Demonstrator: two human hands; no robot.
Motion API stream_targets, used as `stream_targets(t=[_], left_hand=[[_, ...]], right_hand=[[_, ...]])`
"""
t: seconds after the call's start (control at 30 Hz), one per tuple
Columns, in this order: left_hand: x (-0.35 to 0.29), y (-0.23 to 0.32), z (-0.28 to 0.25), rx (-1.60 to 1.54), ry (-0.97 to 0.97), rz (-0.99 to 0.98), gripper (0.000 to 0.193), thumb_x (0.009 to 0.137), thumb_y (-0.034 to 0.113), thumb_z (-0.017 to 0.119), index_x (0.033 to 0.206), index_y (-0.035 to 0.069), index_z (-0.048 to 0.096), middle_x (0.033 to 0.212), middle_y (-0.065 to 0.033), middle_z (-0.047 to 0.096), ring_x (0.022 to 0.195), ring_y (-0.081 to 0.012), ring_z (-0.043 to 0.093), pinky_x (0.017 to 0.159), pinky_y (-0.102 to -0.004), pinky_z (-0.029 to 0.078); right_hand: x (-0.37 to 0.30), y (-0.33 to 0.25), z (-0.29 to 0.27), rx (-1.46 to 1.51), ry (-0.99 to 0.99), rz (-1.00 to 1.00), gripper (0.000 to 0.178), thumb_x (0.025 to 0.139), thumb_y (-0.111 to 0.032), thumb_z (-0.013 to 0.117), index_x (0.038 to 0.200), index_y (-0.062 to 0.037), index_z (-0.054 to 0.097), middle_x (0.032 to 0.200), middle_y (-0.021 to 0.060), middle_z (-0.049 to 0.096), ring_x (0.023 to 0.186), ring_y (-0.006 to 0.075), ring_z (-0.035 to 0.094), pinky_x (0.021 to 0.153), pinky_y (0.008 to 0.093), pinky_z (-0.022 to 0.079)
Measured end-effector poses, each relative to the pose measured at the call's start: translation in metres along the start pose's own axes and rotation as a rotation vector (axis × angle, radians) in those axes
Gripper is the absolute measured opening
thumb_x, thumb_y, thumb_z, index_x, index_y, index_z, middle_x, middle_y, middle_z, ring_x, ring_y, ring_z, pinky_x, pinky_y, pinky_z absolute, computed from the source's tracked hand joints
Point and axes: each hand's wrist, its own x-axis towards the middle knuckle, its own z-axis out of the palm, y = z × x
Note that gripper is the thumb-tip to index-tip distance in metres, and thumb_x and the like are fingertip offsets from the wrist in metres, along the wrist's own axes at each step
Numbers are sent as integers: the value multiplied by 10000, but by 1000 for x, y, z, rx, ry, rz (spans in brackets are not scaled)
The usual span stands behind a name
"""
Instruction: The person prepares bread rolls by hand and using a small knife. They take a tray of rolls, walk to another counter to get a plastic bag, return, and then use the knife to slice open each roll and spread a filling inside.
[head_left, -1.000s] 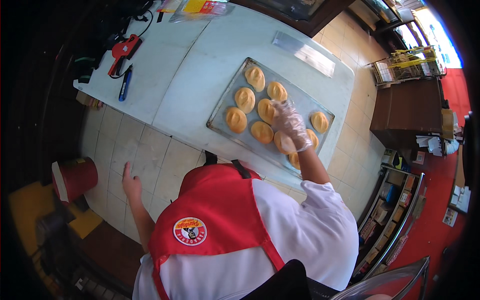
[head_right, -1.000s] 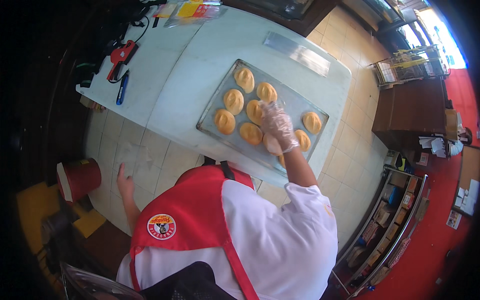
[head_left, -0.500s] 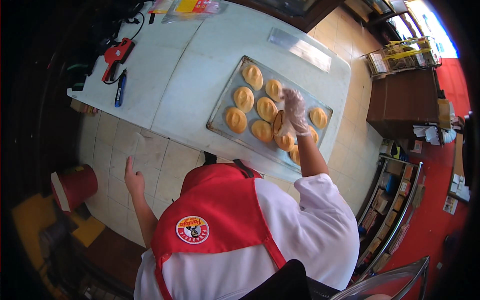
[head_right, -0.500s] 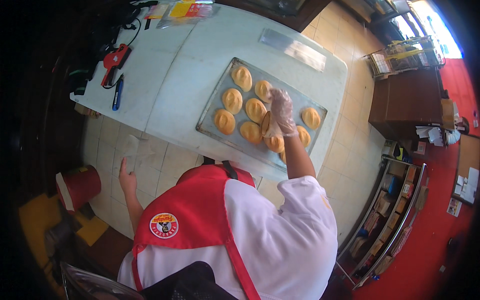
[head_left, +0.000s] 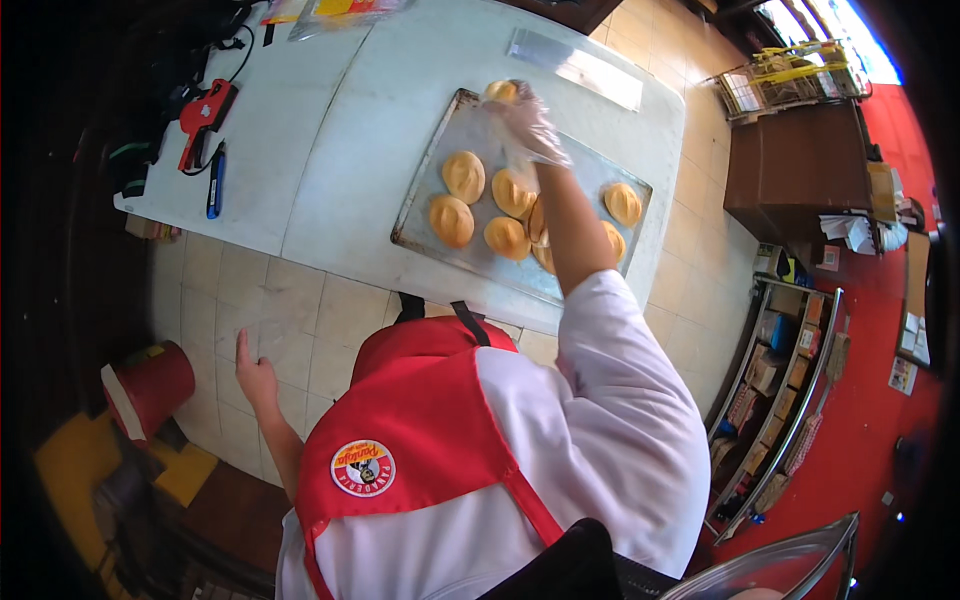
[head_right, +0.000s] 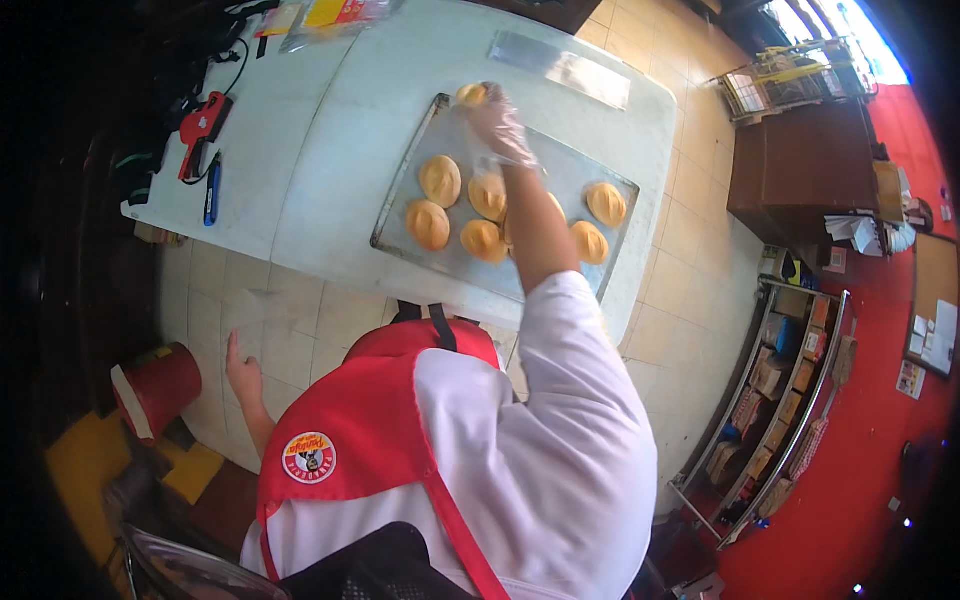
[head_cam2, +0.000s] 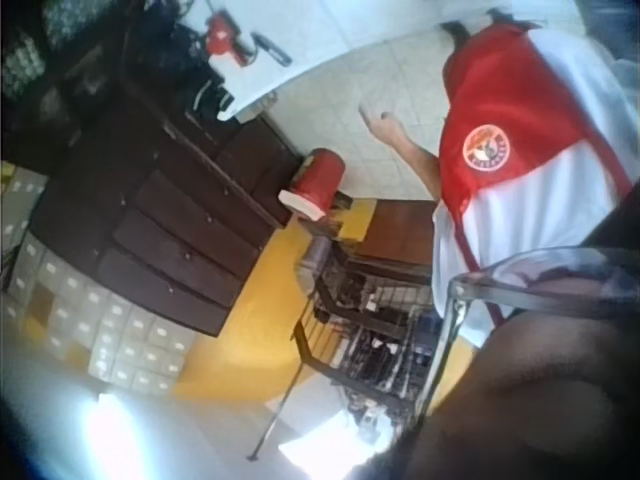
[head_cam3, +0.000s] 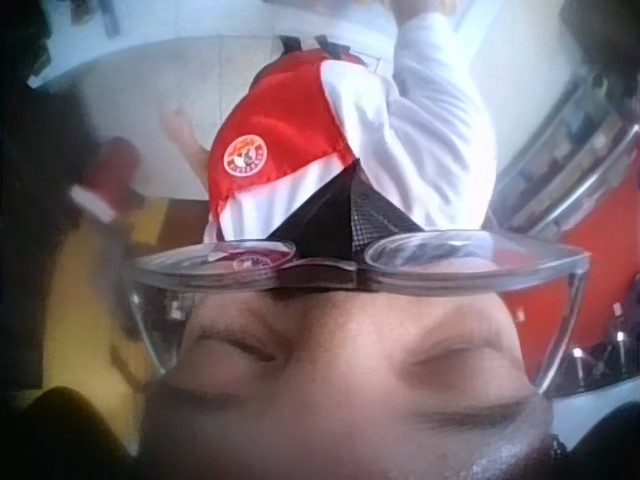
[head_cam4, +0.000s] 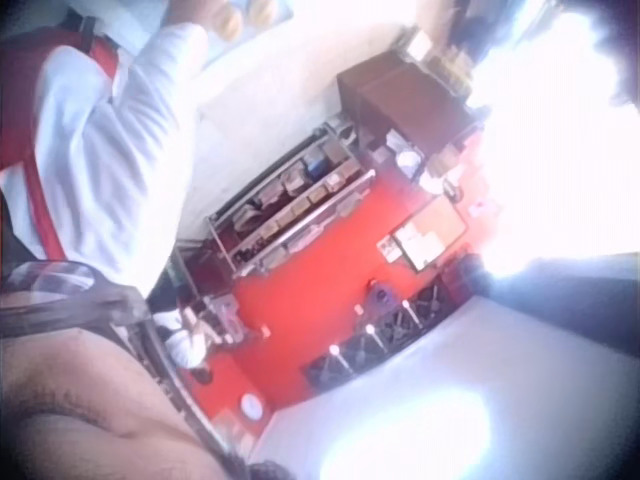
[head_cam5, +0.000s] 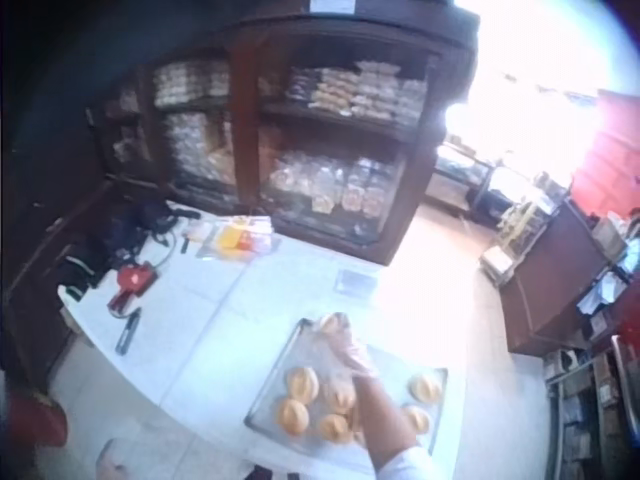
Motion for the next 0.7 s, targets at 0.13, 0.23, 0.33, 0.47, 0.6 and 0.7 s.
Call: stream_targets(t=[0.13,0.23,0.33,0.47,0.6,0.7], left_hand=[[10,23,-4,5,-36,-96,661,717,-104,470,1351,83,448,1372,-171,465,1267,-320,445,1040,-353,361],[35,11,5,-40,-26,57,669,717,-108,481,1354,94,448,1378,-161,463,1271,-312,443,1039,-353,362],[54,17,3,-54,-41,117,674,716,-108,487,1358,97,446,1382,-154,461,1273,-306,443,1040,-348,357],[75,25,-4,-15,-86,199,670,721,-104,489,1358,99,447,1386,-153,459,1276,-296,444,1044,-339,351],[91,28,-17,-37,-117,208,666,721,-97,493,1357,100,451,1379,-149,467,1272,-291,450,1042,-338,353],[96,17,-20,-47,-98,210,669,717,-92,493,1357,100,452,1371,-148,477,1266,-294,456,1037,-341,358]], right_hand=[[-77,-21,-59,-155,53,42,667,717,-397,702,1258,-54,513,1209,183,580,1127,340,549,956,406,431],[-137,26,-38,-96,308,-54,651,728,-425,684,1220,-27,534,1107,201,605,1044,323,579,897,403,455],[-181,-7,-22,-501,395,177,668,733,-465,669,1181,14,542,1046,225,597,980,298,589,856,440,459],[-190,11,8,-824,705,73,638,729,-524,650,1016,44,602,944,225,630,919,357,613,874,459,445],[-171,23,19,-573,685,140,601,711,-482,670,1007,36,603,1133,236,551,1048,392,520,906,484,413],[-173,9,7,-487,427,168,616,671,-457,701,1045,23,604,1095,230,574,1034,373,547,903,449,438]])
